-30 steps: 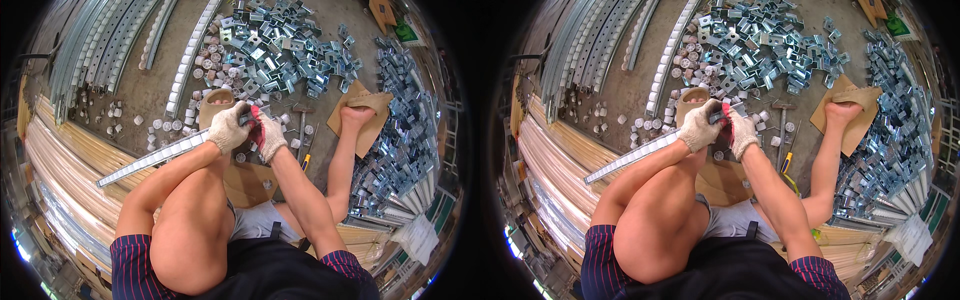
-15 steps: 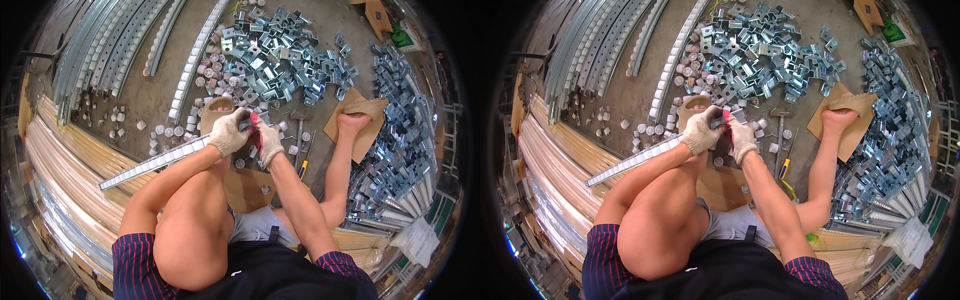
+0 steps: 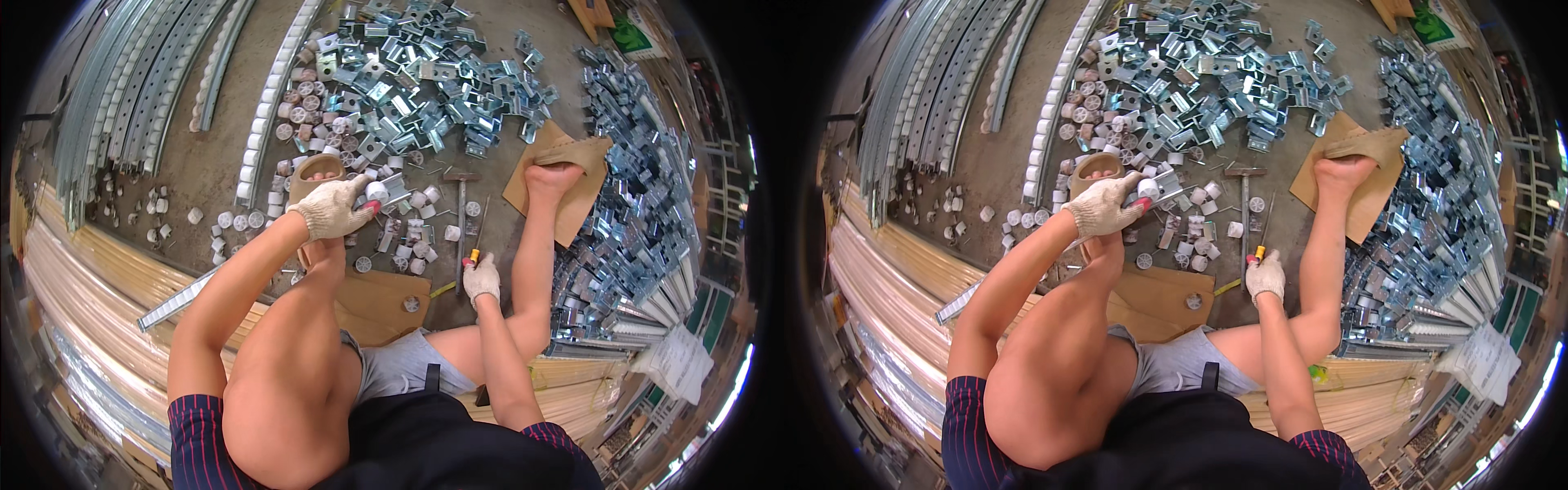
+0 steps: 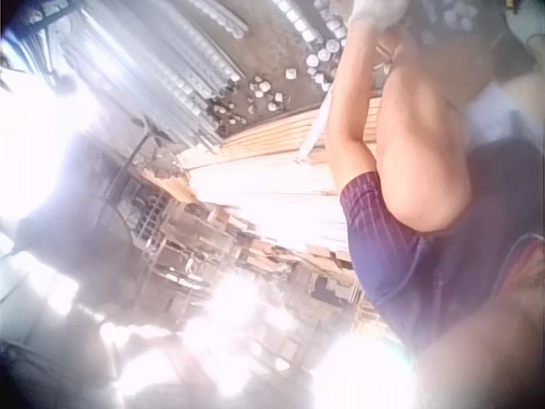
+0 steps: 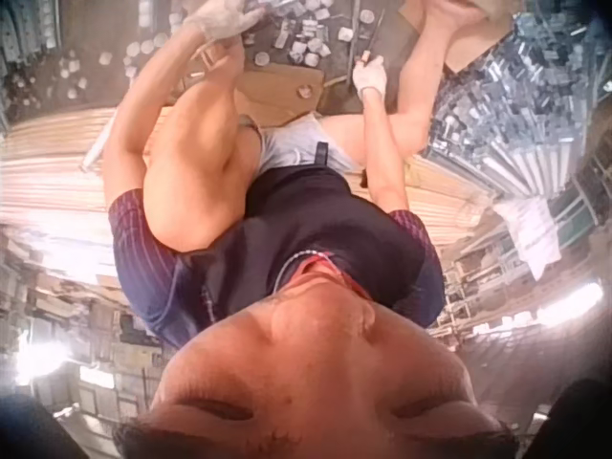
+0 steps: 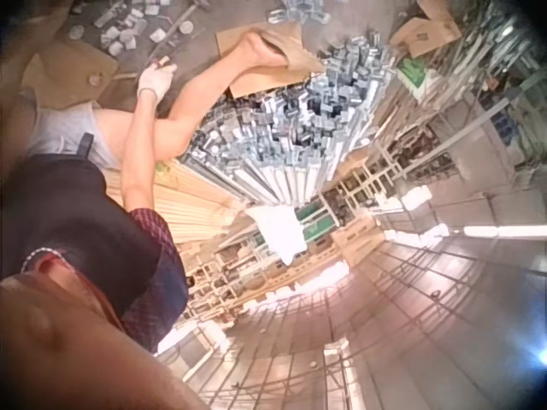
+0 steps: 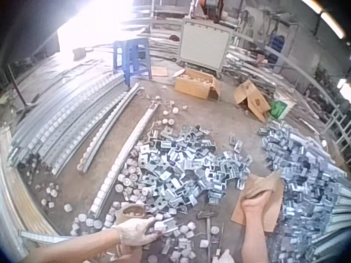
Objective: The person assembles metal rails by attaching U-shaped brackets and plastic rollers to long metal tracks. They use a screwdriver to tighten screws on the brackets and a hammer to secure the components into the rail.
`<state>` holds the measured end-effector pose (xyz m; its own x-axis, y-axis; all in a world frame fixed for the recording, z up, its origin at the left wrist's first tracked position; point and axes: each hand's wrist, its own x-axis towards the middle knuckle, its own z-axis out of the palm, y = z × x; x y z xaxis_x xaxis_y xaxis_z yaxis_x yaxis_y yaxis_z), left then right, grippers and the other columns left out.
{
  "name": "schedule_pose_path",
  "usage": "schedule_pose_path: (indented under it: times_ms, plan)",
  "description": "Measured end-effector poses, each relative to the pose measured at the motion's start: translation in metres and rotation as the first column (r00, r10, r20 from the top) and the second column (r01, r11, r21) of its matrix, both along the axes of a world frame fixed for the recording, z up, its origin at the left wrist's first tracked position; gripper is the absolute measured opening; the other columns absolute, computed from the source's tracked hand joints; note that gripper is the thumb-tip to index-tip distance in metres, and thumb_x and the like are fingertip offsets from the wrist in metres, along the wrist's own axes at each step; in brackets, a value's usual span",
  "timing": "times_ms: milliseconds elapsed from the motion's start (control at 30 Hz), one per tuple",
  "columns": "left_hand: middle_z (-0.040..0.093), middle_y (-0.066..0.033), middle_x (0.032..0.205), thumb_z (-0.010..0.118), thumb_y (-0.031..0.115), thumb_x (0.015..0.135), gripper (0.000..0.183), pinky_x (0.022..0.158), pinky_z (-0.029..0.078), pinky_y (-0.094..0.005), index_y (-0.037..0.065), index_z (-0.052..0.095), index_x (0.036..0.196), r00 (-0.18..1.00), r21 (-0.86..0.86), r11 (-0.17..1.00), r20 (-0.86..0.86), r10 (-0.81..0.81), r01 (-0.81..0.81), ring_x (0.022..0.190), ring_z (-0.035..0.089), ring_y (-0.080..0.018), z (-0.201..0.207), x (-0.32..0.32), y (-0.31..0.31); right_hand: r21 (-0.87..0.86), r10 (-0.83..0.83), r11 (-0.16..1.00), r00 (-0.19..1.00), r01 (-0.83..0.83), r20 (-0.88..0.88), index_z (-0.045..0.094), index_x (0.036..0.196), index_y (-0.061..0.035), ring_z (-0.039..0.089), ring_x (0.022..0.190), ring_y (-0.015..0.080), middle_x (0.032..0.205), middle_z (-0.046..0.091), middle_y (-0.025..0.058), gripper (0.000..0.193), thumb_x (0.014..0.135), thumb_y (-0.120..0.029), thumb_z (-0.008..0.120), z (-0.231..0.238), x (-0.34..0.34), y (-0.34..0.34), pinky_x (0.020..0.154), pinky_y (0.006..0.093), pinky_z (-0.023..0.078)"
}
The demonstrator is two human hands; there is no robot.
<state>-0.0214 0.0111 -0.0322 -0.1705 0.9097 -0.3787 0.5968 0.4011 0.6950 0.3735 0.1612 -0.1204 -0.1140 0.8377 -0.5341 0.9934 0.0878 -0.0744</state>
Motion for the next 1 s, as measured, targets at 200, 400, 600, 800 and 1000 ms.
schedule_pose_path:
  times_ms: [200,400,600,800,1000]
  plan:
    - [0.072,-0.0223,0.124,0.069,0.036,0.095,0.057,0.101,0.052,-0.0489,0.011,0.057,0.144,0.997,0.072,0.994,0.001,0.083,-0.083,0.115,0.068,-0.0419,-0.004,0.007,-0.009,0.118,-0.021,0.99,0.917,0.074,-0.399,0.053,0.136,-0.0004,0.071,0.108,0.0468,0.121,0.07,0.0281,0.042,0.098,-0.015,0.063,0.041,-0.013,-0.001,0.093,0.0509,0.057]
    - [0.07,-0.0195,0.128,0.07,0.034,0.095,0.056,0.101,0.053,-0.049,0.012,0.058,0.145,0.997,0.064,0.995,-0.03,0.073,-0.071,0.117,0.068,-0.041,0.003,0.017,-0.008,0.112,0.591,0.786,0.686,-0.608,-0.425,0.063,0.128,-0.0061,0.074,0.088,0.0439,0.093,0.076,0.0218,0.034,0.095,-0.016,0.063,0.265,-0.125,-0.012,0.077,0.0499,0.06]
    - [0.068,-0.0202,0.128,0.07,0.036,0.095,0.06,0.1,0.053,-0.0495,0.014,0.054,0.148,0.992,0.095,0.994,-0.103,0.068,-0.058,0.116,0.068,-0.0423,0.003,0.022,-0.008,0.002,0.81,0.569,0.56,-0.822,-0.175,0.066,0.117,-0.0065,0.074,0.079,0.043,0.08,0.073,0.0216,0.028,0.098,-0.026,0.059,0.268,-0.181,-0.001,0.073,0.0547,0.058]
    - [0.069,-0.023,0.127,0.068,0.038,0.097,0.057,0.099,0.053,-0.0518,0.014,0.055,0.148,0.989,0.124,0.989,-0.114,0.091,-0.077,0.113,0.068,-0.0453,-0.002,0.022,-0.013,-0.153,0.809,0.558,0.576,-0.816,-0.122,0.068,0.111,-0.0016,0.076,0.088,0.0432,0.09,0.076,0.025,0.031,0.1,-0.027,0.053,0.265,-0.211,-0.014,0.081,0.0553,0.06]
    - [0.07,-0.02,0.127,0.072,0.032,0.094,0.061,0.097,0.055,-0.0489,0.015,0.053,0.149,0.993,0.113,0.99,-0.081,0.09,-0.08,0.115,0.069,-0.0408,0.001,0.019,-0.012,-0.2,0.748,0.63,0.656,-0.75,-0.105,0.063,0.115,0.0014,0.076,0.085,0.0439,0.087,0.076,0.0254,0.034,0.103,-0.028,0.051,0.255,-0.202,-0.034,0.08,0.0557,0.06]
